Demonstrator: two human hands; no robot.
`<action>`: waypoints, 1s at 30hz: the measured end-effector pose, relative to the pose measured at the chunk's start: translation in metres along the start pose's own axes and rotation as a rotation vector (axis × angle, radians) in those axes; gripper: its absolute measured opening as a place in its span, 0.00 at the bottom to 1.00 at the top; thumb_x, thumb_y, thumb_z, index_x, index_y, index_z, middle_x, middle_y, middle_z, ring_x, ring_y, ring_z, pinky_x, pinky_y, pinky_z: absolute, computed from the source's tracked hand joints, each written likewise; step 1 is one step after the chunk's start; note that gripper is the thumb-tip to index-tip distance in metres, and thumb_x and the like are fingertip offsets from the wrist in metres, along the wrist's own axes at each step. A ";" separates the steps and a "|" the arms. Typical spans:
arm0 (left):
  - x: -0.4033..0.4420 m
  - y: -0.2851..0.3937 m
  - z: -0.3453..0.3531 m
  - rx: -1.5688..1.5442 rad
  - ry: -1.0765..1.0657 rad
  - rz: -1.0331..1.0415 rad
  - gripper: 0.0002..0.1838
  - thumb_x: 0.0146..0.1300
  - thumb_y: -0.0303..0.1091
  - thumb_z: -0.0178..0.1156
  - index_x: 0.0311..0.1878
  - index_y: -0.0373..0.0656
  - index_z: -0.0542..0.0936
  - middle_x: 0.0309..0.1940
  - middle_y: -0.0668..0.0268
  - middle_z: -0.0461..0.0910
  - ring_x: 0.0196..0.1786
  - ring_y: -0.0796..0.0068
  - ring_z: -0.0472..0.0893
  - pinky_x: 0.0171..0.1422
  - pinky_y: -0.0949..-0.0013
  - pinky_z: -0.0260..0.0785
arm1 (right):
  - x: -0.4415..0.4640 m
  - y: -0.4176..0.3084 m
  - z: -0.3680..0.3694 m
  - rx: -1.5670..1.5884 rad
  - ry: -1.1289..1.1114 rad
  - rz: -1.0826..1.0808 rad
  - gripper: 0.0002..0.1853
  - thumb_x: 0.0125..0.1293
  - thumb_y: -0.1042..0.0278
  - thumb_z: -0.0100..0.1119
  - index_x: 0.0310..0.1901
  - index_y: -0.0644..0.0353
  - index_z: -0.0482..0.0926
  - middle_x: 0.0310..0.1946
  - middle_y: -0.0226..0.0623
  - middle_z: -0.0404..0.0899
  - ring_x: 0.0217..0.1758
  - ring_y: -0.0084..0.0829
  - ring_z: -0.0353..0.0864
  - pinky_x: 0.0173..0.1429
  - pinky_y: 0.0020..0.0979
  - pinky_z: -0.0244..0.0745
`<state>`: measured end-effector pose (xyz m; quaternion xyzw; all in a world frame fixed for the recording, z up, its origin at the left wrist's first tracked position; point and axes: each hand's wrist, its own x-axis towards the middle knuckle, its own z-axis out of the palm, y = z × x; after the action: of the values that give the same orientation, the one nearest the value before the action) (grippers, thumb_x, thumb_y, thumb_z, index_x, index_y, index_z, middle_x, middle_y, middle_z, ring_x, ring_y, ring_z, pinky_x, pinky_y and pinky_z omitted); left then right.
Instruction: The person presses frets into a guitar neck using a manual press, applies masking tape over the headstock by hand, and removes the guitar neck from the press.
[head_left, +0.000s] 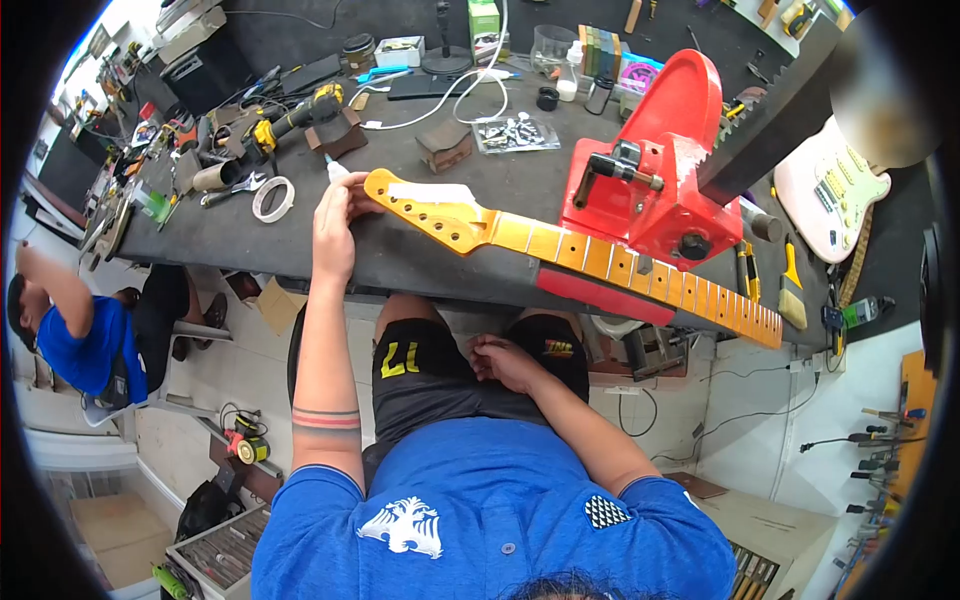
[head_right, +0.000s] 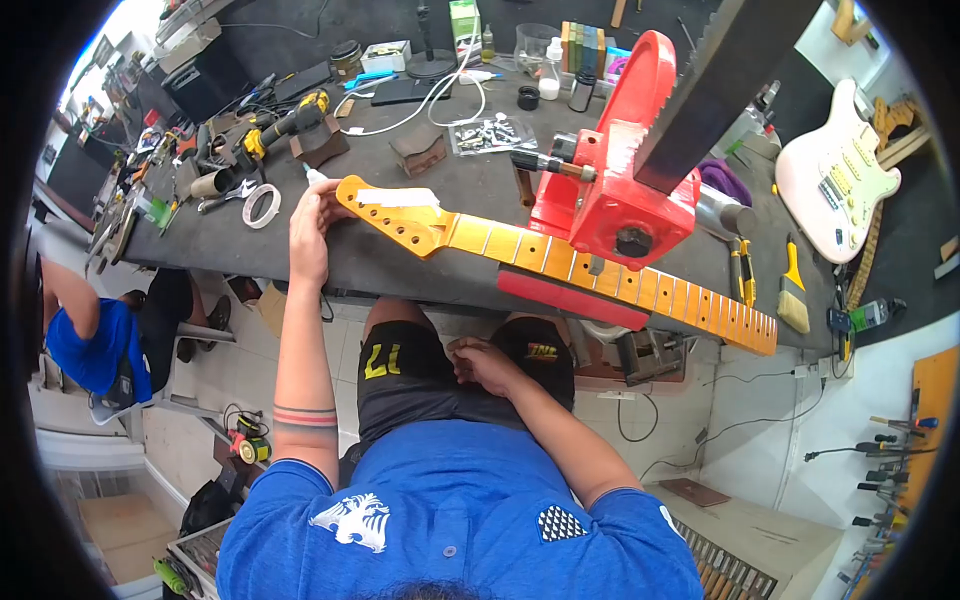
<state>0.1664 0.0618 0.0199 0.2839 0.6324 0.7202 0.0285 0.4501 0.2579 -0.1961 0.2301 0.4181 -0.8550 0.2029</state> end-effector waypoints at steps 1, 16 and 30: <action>0.000 0.000 0.000 0.002 -0.003 0.006 0.26 0.94 0.42 0.41 0.69 0.32 0.82 0.57 0.53 0.91 0.53 0.63 0.91 0.66 0.60 0.82 | 0.000 0.000 0.001 0.000 0.002 0.001 0.10 0.87 0.66 0.56 0.62 0.55 0.82 0.44 0.28 0.83 0.43 0.26 0.85 0.50 0.35 0.85; -0.001 -0.009 -0.002 0.058 0.050 -0.007 0.24 0.91 0.40 0.46 0.63 0.29 0.86 0.52 0.53 0.92 0.52 0.65 0.92 0.65 0.61 0.82 | 0.002 0.006 -0.003 0.030 0.000 -0.034 0.10 0.87 0.65 0.59 0.62 0.55 0.83 0.42 0.30 0.83 0.43 0.30 0.87 0.48 0.38 0.86; -0.004 0.001 0.001 0.054 0.056 0.020 0.22 0.88 0.37 0.46 0.57 0.32 0.87 0.45 0.59 0.92 0.45 0.70 0.90 0.58 0.63 0.81 | 0.004 -0.001 -0.003 -0.065 0.017 -0.033 0.11 0.84 0.68 0.57 0.61 0.57 0.83 0.44 0.34 0.84 0.45 0.33 0.86 0.48 0.40 0.84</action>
<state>0.1704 0.0606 0.0194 0.2705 0.6493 0.7108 -0.0041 0.4470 0.2601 -0.1999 0.2236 0.4511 -0.8422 0.1928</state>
